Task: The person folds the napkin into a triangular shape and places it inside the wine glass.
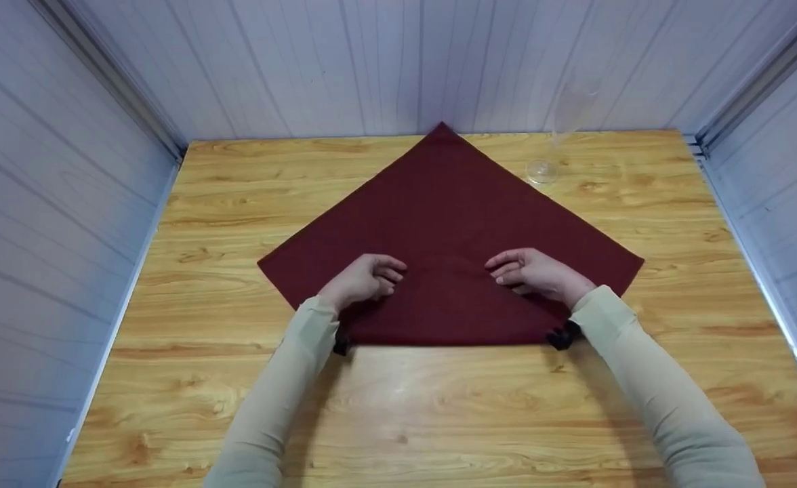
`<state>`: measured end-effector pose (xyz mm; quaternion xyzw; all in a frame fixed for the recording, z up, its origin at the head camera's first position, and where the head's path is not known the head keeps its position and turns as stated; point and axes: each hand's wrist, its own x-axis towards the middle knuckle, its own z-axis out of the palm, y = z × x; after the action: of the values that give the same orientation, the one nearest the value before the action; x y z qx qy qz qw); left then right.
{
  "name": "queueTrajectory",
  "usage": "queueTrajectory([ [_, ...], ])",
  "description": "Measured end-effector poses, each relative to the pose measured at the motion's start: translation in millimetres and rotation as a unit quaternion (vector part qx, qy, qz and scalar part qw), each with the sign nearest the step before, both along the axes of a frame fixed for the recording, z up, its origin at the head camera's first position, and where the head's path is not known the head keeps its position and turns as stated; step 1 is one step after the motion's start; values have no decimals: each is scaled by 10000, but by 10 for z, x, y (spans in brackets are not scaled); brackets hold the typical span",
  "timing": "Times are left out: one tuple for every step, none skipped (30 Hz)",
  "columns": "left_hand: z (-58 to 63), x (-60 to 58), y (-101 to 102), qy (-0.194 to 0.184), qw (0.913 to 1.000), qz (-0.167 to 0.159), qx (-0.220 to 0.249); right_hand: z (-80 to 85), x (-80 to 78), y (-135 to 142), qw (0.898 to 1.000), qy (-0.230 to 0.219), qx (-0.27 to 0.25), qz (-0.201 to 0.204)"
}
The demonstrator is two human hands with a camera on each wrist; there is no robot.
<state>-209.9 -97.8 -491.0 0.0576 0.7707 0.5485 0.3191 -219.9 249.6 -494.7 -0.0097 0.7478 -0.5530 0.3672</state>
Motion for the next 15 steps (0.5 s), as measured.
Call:
queueTrajectory([
  [3, 34, -4, 12, 10000, -20, -24, -3, 24, 1, 10000, -2, -21, 39],
  [4, 69, -9, 6, 10000, -40, -24, -5, 49, -1, 10000, -13, -43, 66],
  [3, 108, -14, 2, 10000, -61, -26, -5, 77, -4, 10000, -37, -54, 72],
  [4, 149, -19, -2, 10000, -83, -24, -5, 106, -6, 9999, -59, -57, 97],
  [3, 192, -24, -16, 9999, -103, -20, -4, 137, -9, 9999, -79, -62, 133],
  [2, 236, -31, -43, 9999, -111, -9, -5, 167, -13, 9998, -110, -70, 159],
  [2, 281, -37, -48, 9999, -130, -10, -3, 201, -18, 9997, -143, -84, 200],
  [2, 325, -44, -62, 9999, -146, 5, -2, 235, -24, 9995, -177, -95, 225],
  [4, 370, -54, -64, 9998, -166, 5, -2, 269, -31, 9994, -204, -102, 274],
  [8, 410, -62, -80, 9998, -189, 17, 0, 301, -37, 9992, -240, -105, 306],
  [10, 445, -71, -98, 9997, -212, 44, 1, 334, -44, 9990, -261, -100, 343],
  [13, 475, -79, -113, 9996, -229, 70, 5, 364, -49, 9989, -281, -87, 359],
  [21, 502, -87, -103, 9996, -251, 84, 9, 391, -50, 9988, -286, -73, 389],
  [33, 525, -97, -112, 9996, -251, 104, 14, 415, -50, 9988, -289, -52, 398],
  [44, 543, -106, -120, 9996, -243, 118, 18, 435, -49, 9987, -286, -38, 415],
])
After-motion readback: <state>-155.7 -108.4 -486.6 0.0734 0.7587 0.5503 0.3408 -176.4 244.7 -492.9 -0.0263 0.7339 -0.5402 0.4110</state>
